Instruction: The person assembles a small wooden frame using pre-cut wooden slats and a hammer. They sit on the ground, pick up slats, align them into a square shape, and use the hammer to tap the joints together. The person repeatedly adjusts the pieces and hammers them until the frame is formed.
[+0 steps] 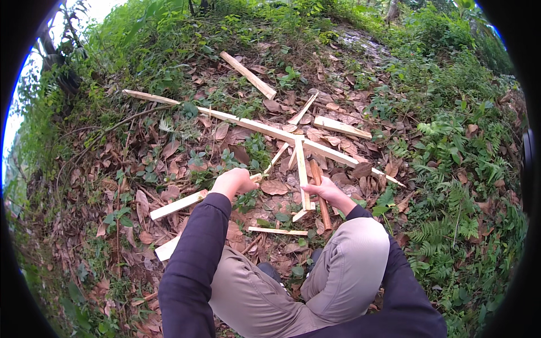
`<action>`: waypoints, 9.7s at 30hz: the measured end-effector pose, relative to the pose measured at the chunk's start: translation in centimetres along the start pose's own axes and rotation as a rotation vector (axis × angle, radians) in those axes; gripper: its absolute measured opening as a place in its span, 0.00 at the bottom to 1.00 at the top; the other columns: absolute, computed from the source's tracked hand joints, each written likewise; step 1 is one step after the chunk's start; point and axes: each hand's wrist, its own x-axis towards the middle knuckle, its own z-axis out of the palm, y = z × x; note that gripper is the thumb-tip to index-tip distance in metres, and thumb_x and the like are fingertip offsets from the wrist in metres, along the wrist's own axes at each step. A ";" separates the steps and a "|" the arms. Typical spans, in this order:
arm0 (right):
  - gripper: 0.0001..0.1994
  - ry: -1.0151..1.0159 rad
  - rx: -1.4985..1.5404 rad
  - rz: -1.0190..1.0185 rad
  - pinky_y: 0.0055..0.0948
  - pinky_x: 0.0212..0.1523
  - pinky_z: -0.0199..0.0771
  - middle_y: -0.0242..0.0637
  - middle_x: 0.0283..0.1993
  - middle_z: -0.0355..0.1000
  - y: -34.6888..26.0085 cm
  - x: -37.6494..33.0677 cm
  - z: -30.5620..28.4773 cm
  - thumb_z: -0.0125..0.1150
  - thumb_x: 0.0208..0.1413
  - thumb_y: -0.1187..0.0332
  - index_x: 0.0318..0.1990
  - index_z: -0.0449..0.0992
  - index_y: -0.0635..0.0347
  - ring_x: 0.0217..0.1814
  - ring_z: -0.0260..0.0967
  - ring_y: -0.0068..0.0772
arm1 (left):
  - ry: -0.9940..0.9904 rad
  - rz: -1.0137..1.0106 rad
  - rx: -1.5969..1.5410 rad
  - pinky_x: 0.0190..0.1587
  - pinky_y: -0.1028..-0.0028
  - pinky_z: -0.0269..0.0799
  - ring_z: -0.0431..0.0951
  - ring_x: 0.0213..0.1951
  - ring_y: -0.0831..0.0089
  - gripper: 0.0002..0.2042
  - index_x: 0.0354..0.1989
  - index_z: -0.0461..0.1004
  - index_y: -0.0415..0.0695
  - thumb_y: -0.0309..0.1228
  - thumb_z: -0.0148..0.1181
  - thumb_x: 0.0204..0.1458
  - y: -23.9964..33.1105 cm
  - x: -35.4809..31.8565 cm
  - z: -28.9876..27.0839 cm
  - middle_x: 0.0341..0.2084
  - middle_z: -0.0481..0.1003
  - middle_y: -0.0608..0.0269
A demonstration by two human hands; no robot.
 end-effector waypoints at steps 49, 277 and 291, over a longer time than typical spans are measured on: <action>0.27 -0.230 -0.779 0.662 0.50 0.33 0.79 0.62 0.47 0.72 -9.0 5.5 -1.8 0.61 0.45 0.54 0.54 0.75 0.51 0.36 0.79 0.56 | 0.022 -0.052 0.005 0.50 0.63 0.77 0.81 0.48 0.56 0.17 0.45 0.82 0.42 0.23 0.60 0.43 -5.9 3.1 2.4 0.45 0.80 0.48; 0.13 0.457 0.224 -0.508 0.31 0.37 0.79 0.38 0.30 0.73 2.8 -10.3 -4.4 0.63 0.57 0.77 0.26 0.63 0.59 0.34 0.75 0.29 | -0.207 0.220 -0.999 0.37 0.64 0.86 0.85 0.35 0.56 0.18 0.42 0.69 0.20 0.28 0.60 0.54 6.5 4.9 0.2 0.39 0.76 0.44; 0.15 0.396 -1.010 -0.108 0.32 0.34 0.77 0.40 0.35 0.79 -24.5 -5.4 -4.4 0.59 0.60 0.58 0.44 0.78 0.61 0.31 0.78 0.31 | -0.132 0.254 -1.110 0.29 0.63 0.85 0.84 0.28 0.60 0.16 0.51 0.62 0.34 0.26 0.56 0.56 4.3 9.9 5.4 0.34 0.74 0.55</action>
